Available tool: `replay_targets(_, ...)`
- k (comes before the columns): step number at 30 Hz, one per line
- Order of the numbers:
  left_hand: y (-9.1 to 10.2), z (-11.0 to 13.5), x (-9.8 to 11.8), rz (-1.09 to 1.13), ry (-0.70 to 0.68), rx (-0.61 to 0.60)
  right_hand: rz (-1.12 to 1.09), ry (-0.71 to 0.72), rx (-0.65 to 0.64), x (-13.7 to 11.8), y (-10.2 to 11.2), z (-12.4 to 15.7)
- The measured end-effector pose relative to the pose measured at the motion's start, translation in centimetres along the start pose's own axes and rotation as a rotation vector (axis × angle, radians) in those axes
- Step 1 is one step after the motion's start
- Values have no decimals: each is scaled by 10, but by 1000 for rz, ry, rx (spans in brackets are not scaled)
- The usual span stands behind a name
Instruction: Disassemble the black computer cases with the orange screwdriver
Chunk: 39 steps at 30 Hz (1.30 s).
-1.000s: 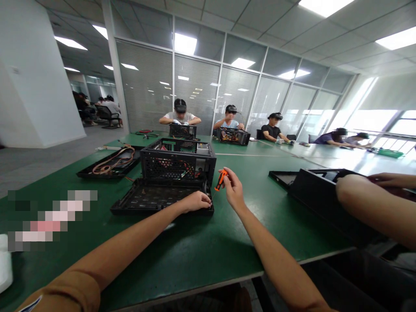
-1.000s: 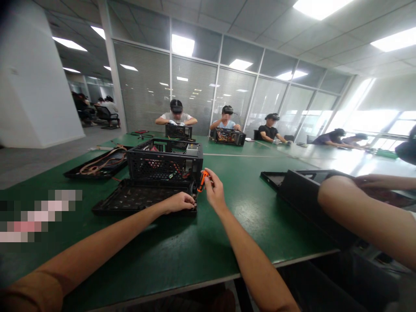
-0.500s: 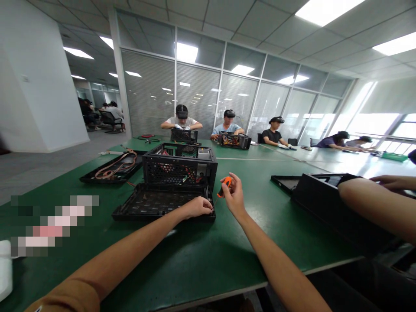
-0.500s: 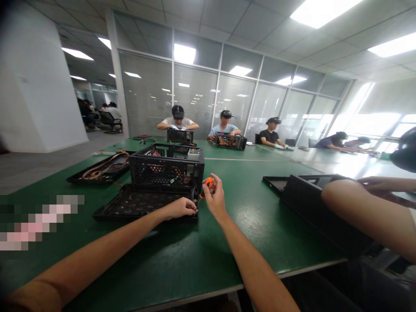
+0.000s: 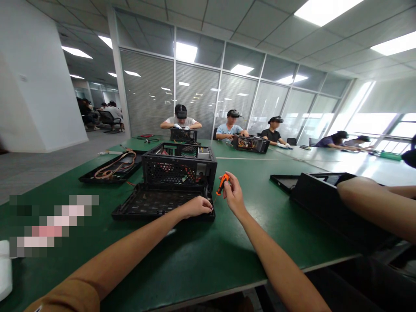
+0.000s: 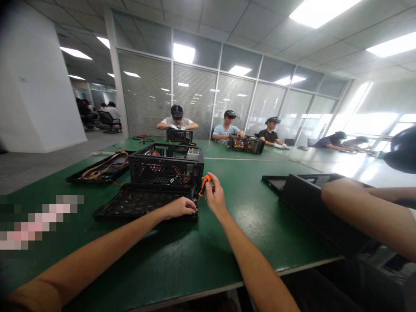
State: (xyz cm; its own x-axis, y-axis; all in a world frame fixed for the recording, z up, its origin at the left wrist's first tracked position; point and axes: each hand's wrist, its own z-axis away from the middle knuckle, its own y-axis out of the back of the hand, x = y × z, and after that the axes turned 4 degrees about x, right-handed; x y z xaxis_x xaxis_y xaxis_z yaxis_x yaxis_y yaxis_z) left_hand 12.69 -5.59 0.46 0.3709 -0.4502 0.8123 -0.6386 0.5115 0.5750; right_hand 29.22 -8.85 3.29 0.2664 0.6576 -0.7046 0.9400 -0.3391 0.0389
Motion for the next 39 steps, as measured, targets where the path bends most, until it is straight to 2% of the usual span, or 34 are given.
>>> replay_targets(10, 1, 1, 0, -1, -11, 0, -33, -73, -11, -2, 2, -5)
replay_targets(15, 1, 0, -1, 11, -23, -4, -89, -32, -20, -6, 2, -3)
replay_targets(23, -1, -2, -7, 18, -21, 2, -75, -66, 11, -4, 3, -4)
replay_targets(27, -1, -2, -8, 23, -13, 5, -90, 8, 8, -5, 2, -4)
replay_targets(31, -1, -1, -5, 65, -14, 9, 3, 77, -15, -4, 2, -1)
replay_targets(39, -3, -3, -4, 146, 4, 44, 223, 157, 93, 2, 3, 0)
